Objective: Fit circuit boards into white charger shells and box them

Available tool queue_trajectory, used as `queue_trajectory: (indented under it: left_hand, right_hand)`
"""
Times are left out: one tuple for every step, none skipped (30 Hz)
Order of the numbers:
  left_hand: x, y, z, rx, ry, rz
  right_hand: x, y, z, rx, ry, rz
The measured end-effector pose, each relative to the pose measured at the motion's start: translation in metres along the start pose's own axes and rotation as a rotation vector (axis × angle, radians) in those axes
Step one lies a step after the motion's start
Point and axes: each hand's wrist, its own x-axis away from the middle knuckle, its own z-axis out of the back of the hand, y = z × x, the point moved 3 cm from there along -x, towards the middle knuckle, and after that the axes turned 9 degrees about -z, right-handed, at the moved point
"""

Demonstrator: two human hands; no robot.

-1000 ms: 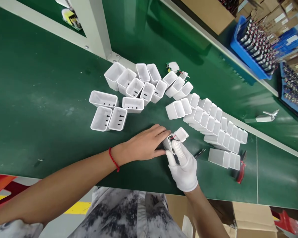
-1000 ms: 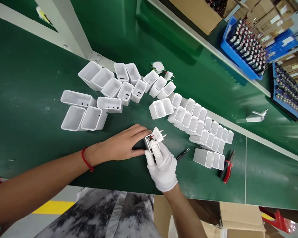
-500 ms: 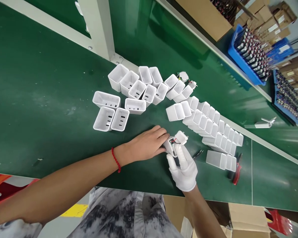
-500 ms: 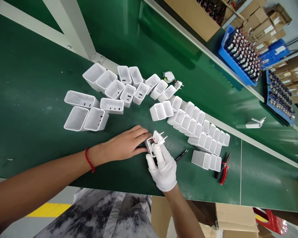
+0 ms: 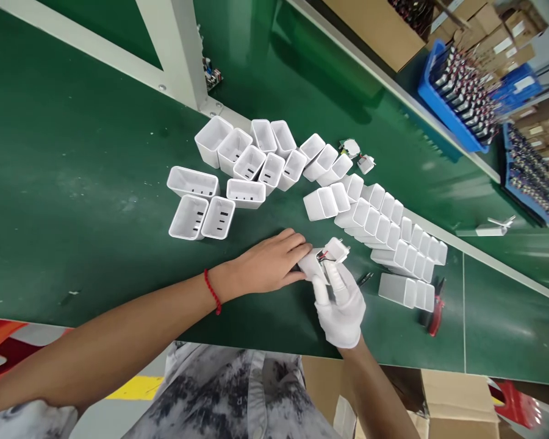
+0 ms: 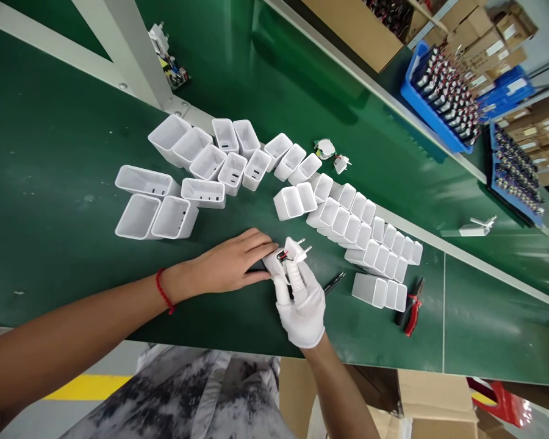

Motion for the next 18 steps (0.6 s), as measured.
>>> queue_trajectory:
  left_hand:
    - [0.001, 0.000, 0.000, 0.020, 0.011, 0.002]
    - [0.002, -0.001, 0.001, 0.044, 0.027, 0.008]
    - [0.003, -0.001, 0.001, 0.071, 0.045, 0.019]
    - [0.004, -0.002, 0.002, 0.099, 0.062, 0.032]
    - [0.004, -0.003, 0.002, 0.124, 0.077, 0.043]
    - [0.005, -0.003, 0.002, 0.146, 0.087, 0.051]
    - [0.006, -0.004, 0.002, 0.162, 0.096, 0.057]
    - [0.006, -0.005, 0.001, 0.171, 0.105, 0.058]
    - [0.006, -0.005, 0.001, 0.172, 0.113, 0.058]
    - [0.006, -0.006, 0.000, 0.170, 0.122, 0.056]
    - [0.006, -0.006, 0.000, 0.166, 0.128, 0.054]
    - [0.006, -0.007, -0.001, 0.164, 0.132, 0.054]
    - [0.006, -0.007, -0.002, 0.161, 0.132, 0.054]
    - [0.006, -0.007, -0.002, 0.160, 0.129, 0.055]
    - [0.006, -0.007, -0.003, 0.160, 0.124, 0.056]
    - [0.006, -0.007, -0.003, 0.159, 0.117, 0.058]
    - [0.006, -0.007, -0.003, 0.158, 0.111, 0.059]
    - [0.006, -0.007, -0.002, 0.156, 0.106, 0.059]
  right_hand:
    - [-0.001, 0.003, 0.004, -0.072, 0.018, -0.098]
    - [-0.002, 0.007, 0.009, -0.167, 0.038, -0.225]
    - [-0.003, 0.012, 0.014, -0.287, 0.065, -0.367]
    - [-0.004, 0.016, 0.020, -0.422, 0.101, -0.503]
    - [-0.006, 0.020, 0.026, -0.559, 0.149, -0.616]
    - [-0.008, 0.023, 0.031, -0.682, 0.193, -0.699]
    - [-0.012, 0.025, 0.036, -0.782, 0.223, -0.747]
    - [-0.016, 0.026, 0.039, -0.851, 0.232, -0.771]
    - [-0.020, 0.028, 0.042, -0.893, 0.217, -0.782]
    - [-0.023, 0.029, 0.044, -0.922, 0.188, -0.784]
    - [-0.026, 0.029, 0.046, -0.946, 0.155, -0.780]
    - [-0.028, 0.030, 0.046, -0.967, 0.125, -0.774]
    - [-0.029, 0.031, 0.046, -0.980, 0.110, -0.770]
    - [-0.029, 0.032, 0.047, -0.983, 0.105, -0.765]
    - [-0.028, 0.033, 0.048, -0.964, 0.120, -0.757]
    - [-0.026, 0.035, 0.050, -0.906, 0.153, -0.740]
    - [-0.024, 0.037, 0.053, -0.783, 0.196, -0.697]
    - [-0.022, 0.038, 0.058, -0.623, 0.248, -0.633]
